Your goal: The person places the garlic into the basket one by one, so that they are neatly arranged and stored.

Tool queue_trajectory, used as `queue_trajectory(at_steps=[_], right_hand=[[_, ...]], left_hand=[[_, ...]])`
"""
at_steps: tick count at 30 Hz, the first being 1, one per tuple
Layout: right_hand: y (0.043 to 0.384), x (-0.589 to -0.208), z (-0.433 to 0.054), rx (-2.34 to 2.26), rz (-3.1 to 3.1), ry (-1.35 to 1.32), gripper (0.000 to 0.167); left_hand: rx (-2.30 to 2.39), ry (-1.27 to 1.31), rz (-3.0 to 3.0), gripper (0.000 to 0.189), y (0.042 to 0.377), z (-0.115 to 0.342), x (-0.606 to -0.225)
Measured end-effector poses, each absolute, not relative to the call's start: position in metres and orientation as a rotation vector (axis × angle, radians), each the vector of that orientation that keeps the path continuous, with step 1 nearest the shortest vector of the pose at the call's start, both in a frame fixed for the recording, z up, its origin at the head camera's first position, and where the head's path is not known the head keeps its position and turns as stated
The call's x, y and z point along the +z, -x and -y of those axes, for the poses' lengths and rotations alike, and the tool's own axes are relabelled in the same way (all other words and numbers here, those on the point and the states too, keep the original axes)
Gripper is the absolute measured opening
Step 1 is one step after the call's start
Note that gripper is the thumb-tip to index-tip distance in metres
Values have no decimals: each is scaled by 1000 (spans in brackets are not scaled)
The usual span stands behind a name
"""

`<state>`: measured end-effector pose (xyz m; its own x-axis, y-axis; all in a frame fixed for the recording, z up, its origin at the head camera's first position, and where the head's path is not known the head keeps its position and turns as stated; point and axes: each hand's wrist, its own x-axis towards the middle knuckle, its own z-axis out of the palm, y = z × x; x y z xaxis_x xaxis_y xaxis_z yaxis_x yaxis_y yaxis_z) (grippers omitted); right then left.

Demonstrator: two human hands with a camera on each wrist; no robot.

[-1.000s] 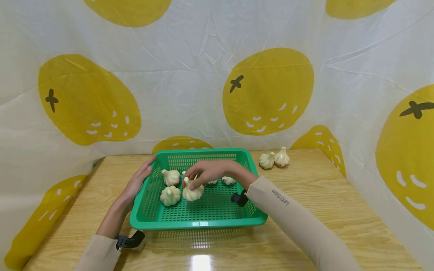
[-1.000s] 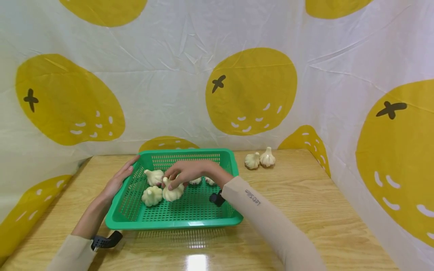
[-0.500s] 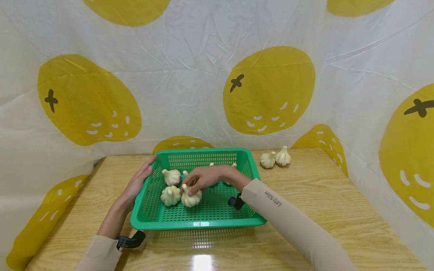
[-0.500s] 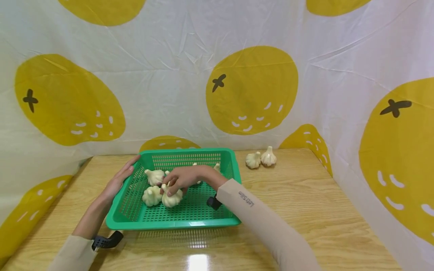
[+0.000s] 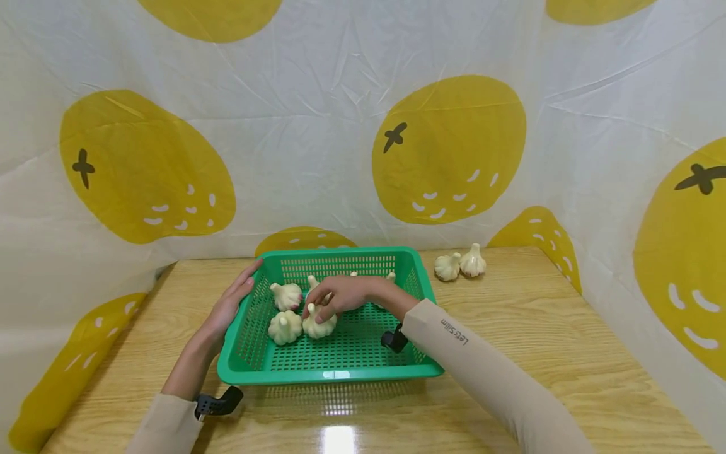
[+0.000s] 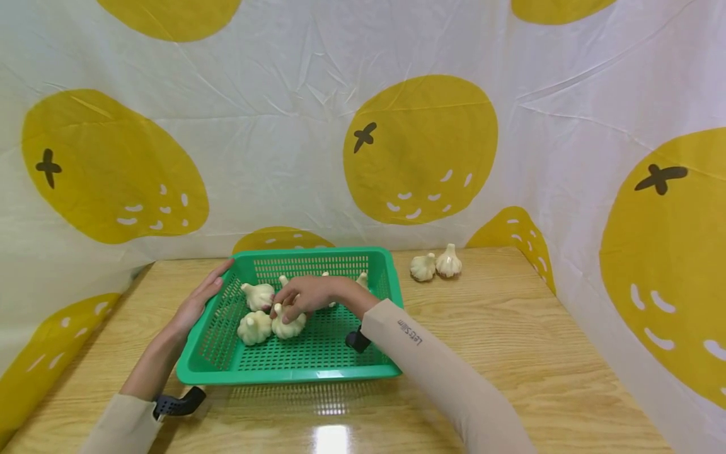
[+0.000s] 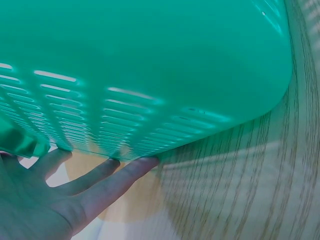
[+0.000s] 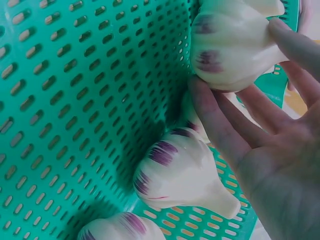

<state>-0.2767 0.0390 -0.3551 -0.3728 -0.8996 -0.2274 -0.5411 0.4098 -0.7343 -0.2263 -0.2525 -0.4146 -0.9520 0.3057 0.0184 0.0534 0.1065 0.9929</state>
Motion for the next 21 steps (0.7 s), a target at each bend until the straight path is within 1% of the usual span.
queue_trajectory(at_steps=[6,14,21], right_hand=[[278,-356,-40,-694,-2063,1316,32],[278,-359,-39,-623,-2160,1282,29],[279,-364,-38,-646,-2130,1263,30]], left_hand=[[1926,-348,-2209,60,226,253,-414],[1912,-342,-2219,60,226,253,-414],[1921,-340,-2205,60,226,253,-414]])
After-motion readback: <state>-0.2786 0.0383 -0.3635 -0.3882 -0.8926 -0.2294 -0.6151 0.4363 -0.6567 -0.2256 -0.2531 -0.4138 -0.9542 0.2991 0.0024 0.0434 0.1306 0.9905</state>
